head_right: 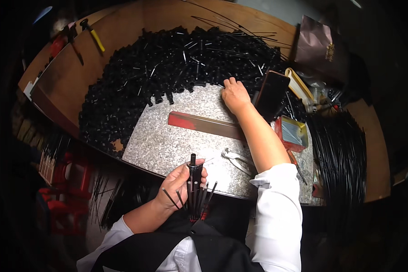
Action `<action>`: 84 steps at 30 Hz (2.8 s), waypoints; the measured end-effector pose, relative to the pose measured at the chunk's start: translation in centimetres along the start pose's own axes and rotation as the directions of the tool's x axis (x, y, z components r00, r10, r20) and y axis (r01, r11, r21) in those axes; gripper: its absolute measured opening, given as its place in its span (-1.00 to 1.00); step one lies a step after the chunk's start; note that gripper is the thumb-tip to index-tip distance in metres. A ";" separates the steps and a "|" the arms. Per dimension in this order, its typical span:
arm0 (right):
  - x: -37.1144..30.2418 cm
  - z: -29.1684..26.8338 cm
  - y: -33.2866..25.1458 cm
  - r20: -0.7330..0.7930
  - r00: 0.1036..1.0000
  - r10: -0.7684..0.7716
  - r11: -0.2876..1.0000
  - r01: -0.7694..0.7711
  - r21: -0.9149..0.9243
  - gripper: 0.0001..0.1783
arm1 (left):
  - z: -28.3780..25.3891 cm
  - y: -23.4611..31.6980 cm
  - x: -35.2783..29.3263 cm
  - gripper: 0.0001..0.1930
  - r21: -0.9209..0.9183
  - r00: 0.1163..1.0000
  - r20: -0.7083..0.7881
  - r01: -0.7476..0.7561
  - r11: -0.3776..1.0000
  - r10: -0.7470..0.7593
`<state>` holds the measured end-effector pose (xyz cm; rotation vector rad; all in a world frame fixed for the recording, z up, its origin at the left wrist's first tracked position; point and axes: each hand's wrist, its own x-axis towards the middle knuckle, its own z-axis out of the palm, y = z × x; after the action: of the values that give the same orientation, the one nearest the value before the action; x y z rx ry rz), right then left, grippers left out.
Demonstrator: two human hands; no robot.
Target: Organizing, bundling, and securing black wires at a production workstation using manual tools.
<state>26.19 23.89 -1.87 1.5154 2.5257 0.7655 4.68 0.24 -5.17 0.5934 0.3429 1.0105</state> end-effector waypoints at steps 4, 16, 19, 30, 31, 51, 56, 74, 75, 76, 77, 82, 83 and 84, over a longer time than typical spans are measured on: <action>-0.6 -1.5 -1.2 -0.200 0.976 0.085 0.907 0.008 0.422 -0.85 | -0.2 0.1 0.2 -0.58 0.037 1.000 -0.007 -0.003 0.999 0.003; -11.2 -13.3 -5.5 0.215 0.973 -0.080 -0.587 -0.220 0.779 -0.55 | 1.3 -0.9 -0.5 -0.59 0.105 1.000 -0.015 -0.012 0.994 0.014; -12.4 -14.6 -6.0 0.214 0.968 -0.134 -0.556 -0.252 0.792 -0.59 | 1.8 -1.2 -0.8 -0.61 0.085 0.999 -0.013 -0.050 0.995 0.051; -13.2 -16.7 -8.5 0.236 0.967 0.094 -0.205 -0.213 0.955 -0.75 | 2.1 -1.1 -1.7 -0.63 0.197 0.992 -0.006 -0.119 0.973 0.123; -13.3 -16.9 -8.8 0.227 0.968 0.104 -0.130 -0.213 0.968 -0.74 | 2.1 -1.0 -1.7 -0.63 0.189 0.992 0.000 -0.120 0.975 0.123; -12.6 -20.2 -10.2 0.181 0.981 0.070 0.456 -0.193 0.869 -0.57 | 1.7 -0.8 -2.6 -0.63 0.452 0.967 0.001 -0.229 0.862 0.256; -12.2 -19.6 -9.7 0.031 0.988 -0.153 0.273 0.012 0.962 -0.64 | 1.7 -0.8 -2.6 -0.63 0.454 0.970 0.004 -0.218 0.864 0.242; -14.7 -15.6 -10.6 0.103 0.993 -0.065 0.214 -0.087 0.973 -0.46 | 0.8 -0.5 -2.1 -0.64 -0.002 0.990 -0.023 -0.140 0.990 0.140; -14.8 -15.4 -10.8 0.136 0.989 -0.054 0.238 -0.119 0.964 -0.53 | 0.8 -0.6 -2.1 -0.64 -0.003 0.987 -0.046 -0.155 0.988 0.154; -15.0 -15.4 -10.9 0.135 0.990 -0.044 0.236 -0.121 0.964 -0.53 | 0.9 -0.7 -2.0 -0.64 -0.014 0.985 -0.057 -0.163 0.987 0.162; -15.1 -15.5 -10.9 0.149 0.988 -0.045 0.210 -0.137 0.968 -0.55 | 0.8 -0.6 -2.0 -0.65 -0.019 0.989 -0.057 -0.135 0.991 0.133; -14.7 -16.3 -10.4 0.191 0.977 -0.089 0.250 -0.164 0.954 -0.67 | 0.8 -0.3 -2.2 -0.67 0.008 0.993 -0.016 -0.117 0.993 0.117; -14.8 -16.6 -10.4 0.192 0.978 -0.078 0.155 -0.179 0.972 -0.68 | 0.7 -0.2 -2.2 -0.68 0.029 0.994 -0.004 -0.106 0.994 0.106; -14.7 -16.8 -10.3 0.202 0.978 -0.056 0.150 -0.192 0.970 -0.68 | 0.7 -0.2 -2.2 -0.68 0.032 0.995 0.000 -0.102 0.994 0.102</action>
<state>19.72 1.37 5.41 1.7167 2.7895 -1.4522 4.08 -1.95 -4.69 0.6440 0.3332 1.1051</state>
